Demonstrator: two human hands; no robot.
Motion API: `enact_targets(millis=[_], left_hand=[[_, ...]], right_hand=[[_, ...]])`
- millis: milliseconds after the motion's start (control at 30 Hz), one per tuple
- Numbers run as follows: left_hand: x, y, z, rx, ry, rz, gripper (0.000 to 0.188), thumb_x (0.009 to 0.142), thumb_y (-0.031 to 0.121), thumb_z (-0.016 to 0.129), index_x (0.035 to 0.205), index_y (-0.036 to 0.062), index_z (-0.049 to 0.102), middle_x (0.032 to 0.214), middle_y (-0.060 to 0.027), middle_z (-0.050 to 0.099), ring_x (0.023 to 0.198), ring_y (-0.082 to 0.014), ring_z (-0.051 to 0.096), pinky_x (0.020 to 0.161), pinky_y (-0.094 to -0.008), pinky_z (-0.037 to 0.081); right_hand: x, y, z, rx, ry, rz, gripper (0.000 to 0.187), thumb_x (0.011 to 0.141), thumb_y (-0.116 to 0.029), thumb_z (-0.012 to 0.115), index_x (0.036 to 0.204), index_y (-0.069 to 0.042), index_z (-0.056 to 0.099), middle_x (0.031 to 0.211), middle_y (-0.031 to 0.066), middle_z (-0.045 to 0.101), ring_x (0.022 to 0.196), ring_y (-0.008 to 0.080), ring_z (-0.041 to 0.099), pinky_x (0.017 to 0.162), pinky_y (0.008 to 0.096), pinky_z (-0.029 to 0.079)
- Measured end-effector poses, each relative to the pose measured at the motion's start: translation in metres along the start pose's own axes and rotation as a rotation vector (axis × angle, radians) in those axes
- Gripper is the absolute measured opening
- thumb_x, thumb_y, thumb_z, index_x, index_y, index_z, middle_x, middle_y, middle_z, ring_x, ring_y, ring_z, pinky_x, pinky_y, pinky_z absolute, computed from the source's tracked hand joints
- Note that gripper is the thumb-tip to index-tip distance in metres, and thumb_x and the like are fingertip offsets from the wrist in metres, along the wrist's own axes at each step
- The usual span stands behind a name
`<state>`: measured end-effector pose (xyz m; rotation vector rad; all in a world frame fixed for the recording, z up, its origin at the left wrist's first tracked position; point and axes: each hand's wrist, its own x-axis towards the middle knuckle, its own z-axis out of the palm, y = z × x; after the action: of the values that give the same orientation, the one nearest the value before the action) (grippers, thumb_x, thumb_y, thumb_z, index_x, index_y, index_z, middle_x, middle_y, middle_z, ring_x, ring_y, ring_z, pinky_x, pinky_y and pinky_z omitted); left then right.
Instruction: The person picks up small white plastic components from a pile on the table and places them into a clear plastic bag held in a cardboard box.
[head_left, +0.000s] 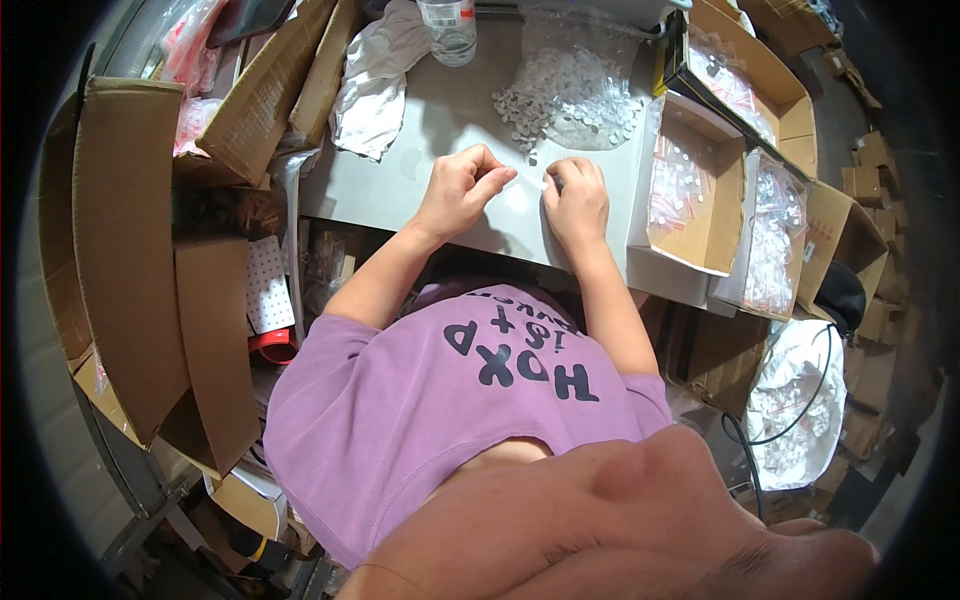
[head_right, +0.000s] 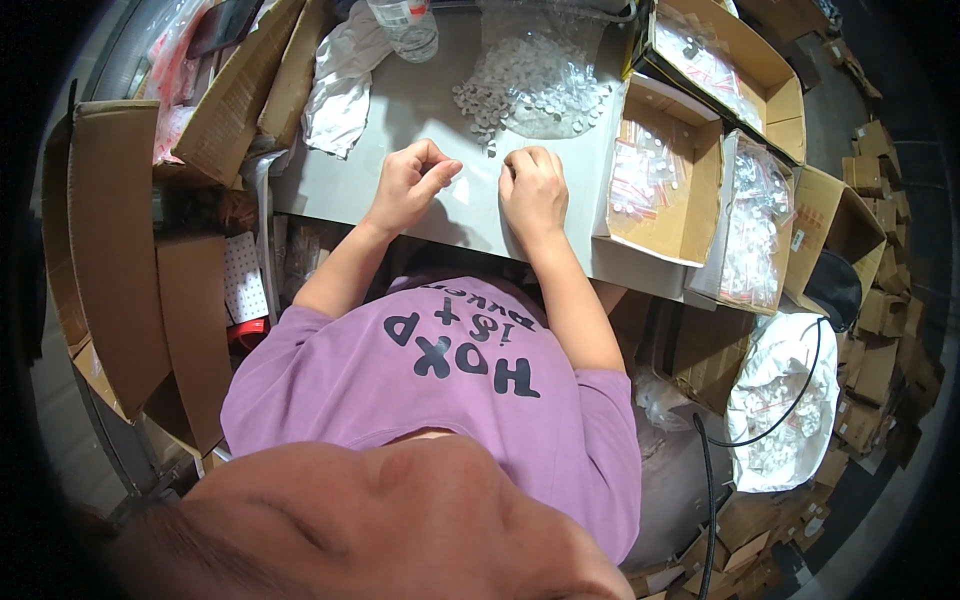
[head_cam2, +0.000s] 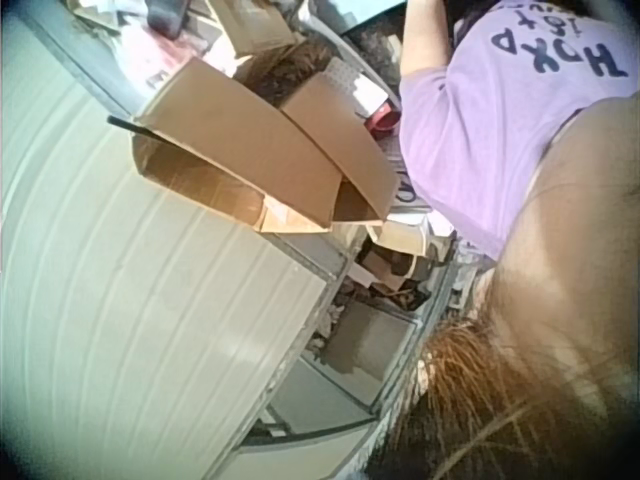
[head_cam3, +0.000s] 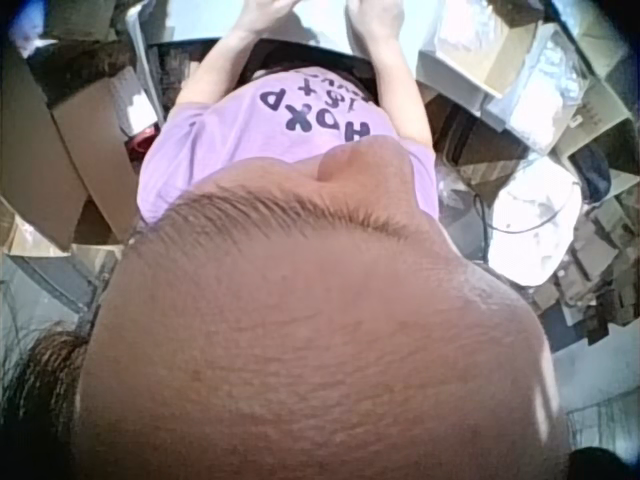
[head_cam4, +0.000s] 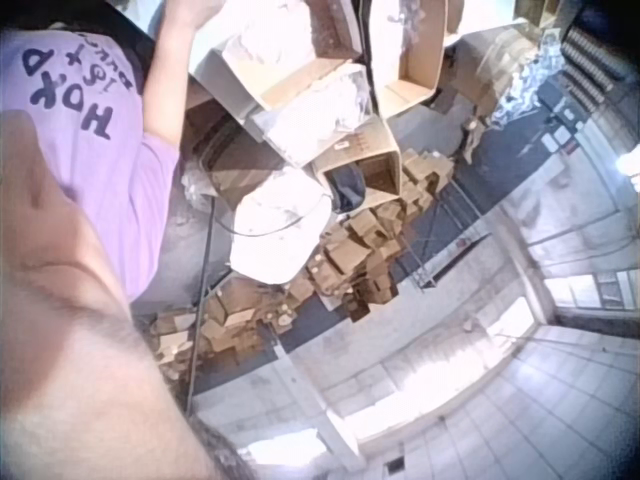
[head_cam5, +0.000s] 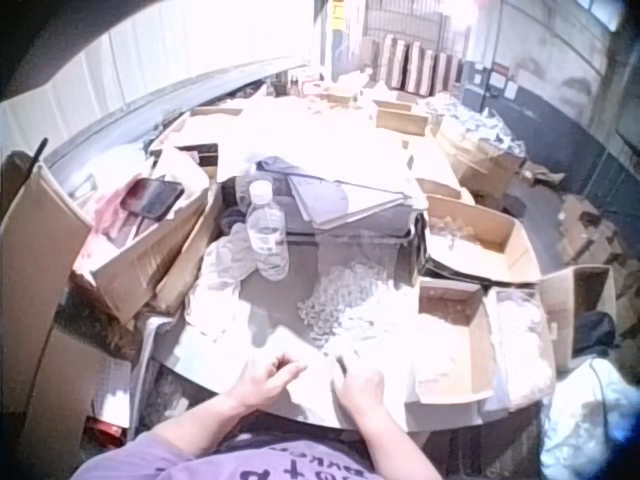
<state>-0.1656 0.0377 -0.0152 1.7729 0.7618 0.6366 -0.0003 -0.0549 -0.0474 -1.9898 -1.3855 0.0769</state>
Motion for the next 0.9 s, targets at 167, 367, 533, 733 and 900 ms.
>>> enact_targets(millis=[167, 367, 533, 733, 900], left_hand=[[0.005, -0.003, 0.011, -0.138, 0.054, 0.091, 0.011, 0.087, 0.007, 0.066, 0.084, -0.0028, 0.064, 0.07, -0.0022, 0.062, 0.064, -0.0056, 0.053, 0.059, -0.0208, 0.042], [0.0, -0.002, 0.015, -0.144, 0.021, 0.088, 0.014, 0.087, 0.011, 0.068, 0.081, -0.0017, 0.065, 0.067, -0.0004, 0.06, 0.063, -0.0052, 0.052, 0.058, -0.0204, 0.042], [-0.001, -0.003, 0.009, -0.097, 0.042, 0.014, 0.017, 0.086, 0.012, 0.07, 0.075, -0.0005, 0.064, 0.065, -0.0027, 0.059, 0.062, -0.0048, 0.05, 0.056, -0.021, 0.041], [0.006, -0.004, 0.018, -0.178, 0.018, 0.181, 0.01, 0.086, 0.009, 0.068, 0.088, -0.0011, 0.069, 0.069, -0.0003, 0.062, 0.062, -0.0063, 0.054, 0.06, -0.0205, 0.043], [0.001, 0.003, 0.017, -0.277, -0.071, 0.004, 0.01, 0.084, 0.007, 0.069, 0.088, -0.0016, 0.07, 0.078, -0.003, 0.064, 0.07, -0.0077, 0.057, 0.063, -0.0203, 0.044]], right_hand=[[-0.005, 0.004, -0.007, 0.009, 0.032, -0.018, 0.011, 0.074, -0.005, 0.066, 0.084, -0.006, 0.068, 0.092, 0.0095, 0.064, 0.089, 0.0295, 0.059, 0.078, 0.0384, 0.049], [-0.008, 0.005, -0.011, -0.065, -0.014, -0.068, 0.016, 0.074, -0.005, 0.065, 0.089, -0.007, 0.069, 0.098, 0.0105, 0.065, 0.091, 0.0306, 0.06, 0.08, 0.0378, 0.05], [-0.012, 0.006, -0.011, -0.104, -0.041, -0.078, 0.014, 0.077, -0.004, 0.059, 0.088, -0.004, 0.068, 0.101, 0.0129, 0.065, 0.093, 0.0321, 0.06, 0.081, 0.0382, 0.051], [-0.014, 0.011, -0.012, -0.12, -0.017, -0.083, 0.012, 0.076, -0.001, 0.055, 0.083, 0.0, 0.065, 0.102, 0.0176, 0.063, 0.093, 0.0348, 0.06, 0.081, 0.0409, 0.051], [-0.01, 0.021, -0.017, -0.162, -0.052, -0.028, 0.013, 0.073, 0.0, 0.062, 0.085, -0.003, 0.067, 0.092, 0.0147, 0.064, 0.085, 0.0345, 0.062, 0.075, 0.0414, 0.052]])
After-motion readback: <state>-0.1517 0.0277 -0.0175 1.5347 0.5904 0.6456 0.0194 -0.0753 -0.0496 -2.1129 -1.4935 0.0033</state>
